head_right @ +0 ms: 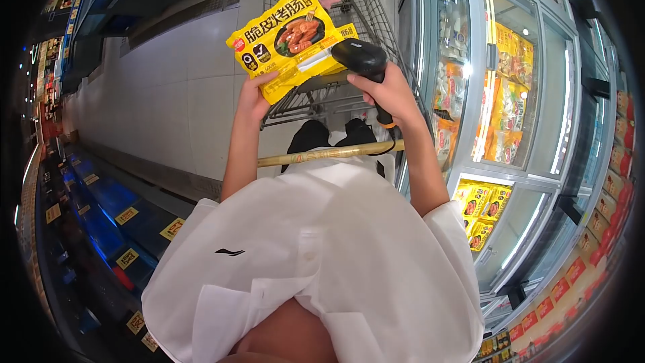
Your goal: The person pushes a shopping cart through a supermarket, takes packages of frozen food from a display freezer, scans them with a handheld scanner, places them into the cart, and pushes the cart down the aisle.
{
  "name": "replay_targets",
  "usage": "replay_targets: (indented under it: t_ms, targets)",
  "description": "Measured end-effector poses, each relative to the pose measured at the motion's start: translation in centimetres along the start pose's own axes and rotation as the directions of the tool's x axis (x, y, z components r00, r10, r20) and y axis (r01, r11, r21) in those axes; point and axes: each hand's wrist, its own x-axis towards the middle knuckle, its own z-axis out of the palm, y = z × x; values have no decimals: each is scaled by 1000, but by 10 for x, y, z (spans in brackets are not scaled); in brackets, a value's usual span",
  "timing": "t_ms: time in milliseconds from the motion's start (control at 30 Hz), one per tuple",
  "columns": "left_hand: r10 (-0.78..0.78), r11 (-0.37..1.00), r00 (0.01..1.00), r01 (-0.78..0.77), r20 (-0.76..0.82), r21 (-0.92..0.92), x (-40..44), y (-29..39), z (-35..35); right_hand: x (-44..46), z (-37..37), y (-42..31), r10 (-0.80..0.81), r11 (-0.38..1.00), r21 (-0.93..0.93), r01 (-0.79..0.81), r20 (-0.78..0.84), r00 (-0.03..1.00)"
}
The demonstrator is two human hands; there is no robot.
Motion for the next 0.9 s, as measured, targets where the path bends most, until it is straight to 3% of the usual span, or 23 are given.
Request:
replay_targets:
  t_ms: [133,233,267,367,400,467,500,667,800,833,867,900]
  targets:
    - [-48,999,998,48,-35,11,15,-2,-14,10,1,9,56,905,425,-25,-61,997]
    - [-27,961,969,93,-245,261,49,-10,-42,17,2,26,94,794,606,-36,-64,993]
    - [-41,959,968,108,-247,261,65,-21,-49,19,-6,36,143,764,640,-80,-47,989]
    - [-198,876,880,356,-431,324,122,-52,-110,25,-7,65,230,745,650,-146,-46,972]
    - [-205,876,876,364,-437,317,135,-61,-127,25,-4,68,243,768,623,-150,-66,968]
    - [-441,858,810,507,-387,82,160,-80,-151,28,-1,77,271,776,602,-187,-50,961]
    - [-498,834,798,548,-338,65,171,-93,-169,28,2,76,282,773,602,-201,-42,959]
    - [-568,813,793,583,-220,1,239,-154,-198,38,12,87,373,750,579,-318,26,927]
    - [-491,866,863,498,-121,37,270,-192,-192,41,25,93,390,749,559,-356,62,919]
    - [-424,809,856,505,-296,301,274,-201,-191,42,28,97,390,749,556,-361,71,918]
    - [-296,667,849,511,-437,542,278,-203,-191,42,31,98,389,747,561,-358,68,919]
    - [-124,167,826,563,-550,809,278,-194,-182,42,34,97,401,758,529,-381,82,912]
